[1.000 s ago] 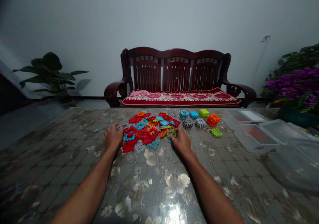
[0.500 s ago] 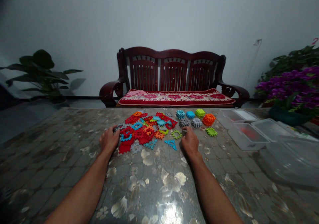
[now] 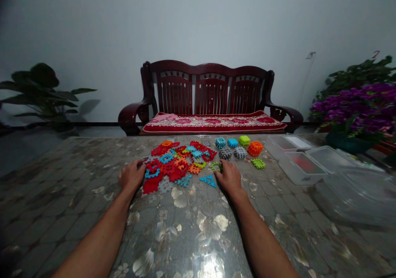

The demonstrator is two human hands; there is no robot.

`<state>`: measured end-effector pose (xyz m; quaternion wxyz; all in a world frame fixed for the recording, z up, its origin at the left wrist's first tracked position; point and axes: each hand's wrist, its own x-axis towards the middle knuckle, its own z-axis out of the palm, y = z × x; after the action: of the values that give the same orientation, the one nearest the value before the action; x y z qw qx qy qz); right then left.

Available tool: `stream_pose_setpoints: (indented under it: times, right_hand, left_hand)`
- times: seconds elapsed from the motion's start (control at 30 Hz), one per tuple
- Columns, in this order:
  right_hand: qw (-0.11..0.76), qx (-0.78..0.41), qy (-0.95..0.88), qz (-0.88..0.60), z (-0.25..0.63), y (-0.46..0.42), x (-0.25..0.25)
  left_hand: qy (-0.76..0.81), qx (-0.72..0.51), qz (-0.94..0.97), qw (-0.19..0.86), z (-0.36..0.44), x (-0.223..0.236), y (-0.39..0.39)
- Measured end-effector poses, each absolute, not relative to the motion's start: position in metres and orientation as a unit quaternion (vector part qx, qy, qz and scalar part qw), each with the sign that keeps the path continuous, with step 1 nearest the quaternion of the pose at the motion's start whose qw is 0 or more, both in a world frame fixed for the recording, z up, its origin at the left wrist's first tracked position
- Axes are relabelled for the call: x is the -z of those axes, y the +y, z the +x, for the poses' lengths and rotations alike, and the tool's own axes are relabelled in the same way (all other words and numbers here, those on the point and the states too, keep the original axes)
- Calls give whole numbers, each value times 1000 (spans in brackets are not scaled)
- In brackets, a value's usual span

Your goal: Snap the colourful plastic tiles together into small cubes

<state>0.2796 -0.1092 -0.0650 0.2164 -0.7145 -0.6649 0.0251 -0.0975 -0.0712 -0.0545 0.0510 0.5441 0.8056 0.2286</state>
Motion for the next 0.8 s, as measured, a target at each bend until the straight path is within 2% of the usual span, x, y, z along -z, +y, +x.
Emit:
stream_pose_setpoints:
  times: [0.1,0.23,0.4,0.53,0.63,0.8]
  right_hand:
    - [239,-35,-664,-707,281,-109,66]
    - [285,-116,-660,-685,282,-106,60]
    - [399,-196,-669,-595,307,-94,44]
    - [501,-130,-566,-642,366,-93,38]
    - [491,-54,-456,-741,416,-101,41]
    - [406,-5,-442,-800,456,-112,54]
  left_hand:
    - [808,-219,545,50,-98,53,-70]
    - [810,-210,544,54,-101,54,-66]
    - [809,-210,547,45,-103,60,-62]
    - [810,-205,548,39,-104,61,-60]
    - [809,-200,550,49,-105,61,-59]
    - [808,-203,551,48,-107,62,-59]
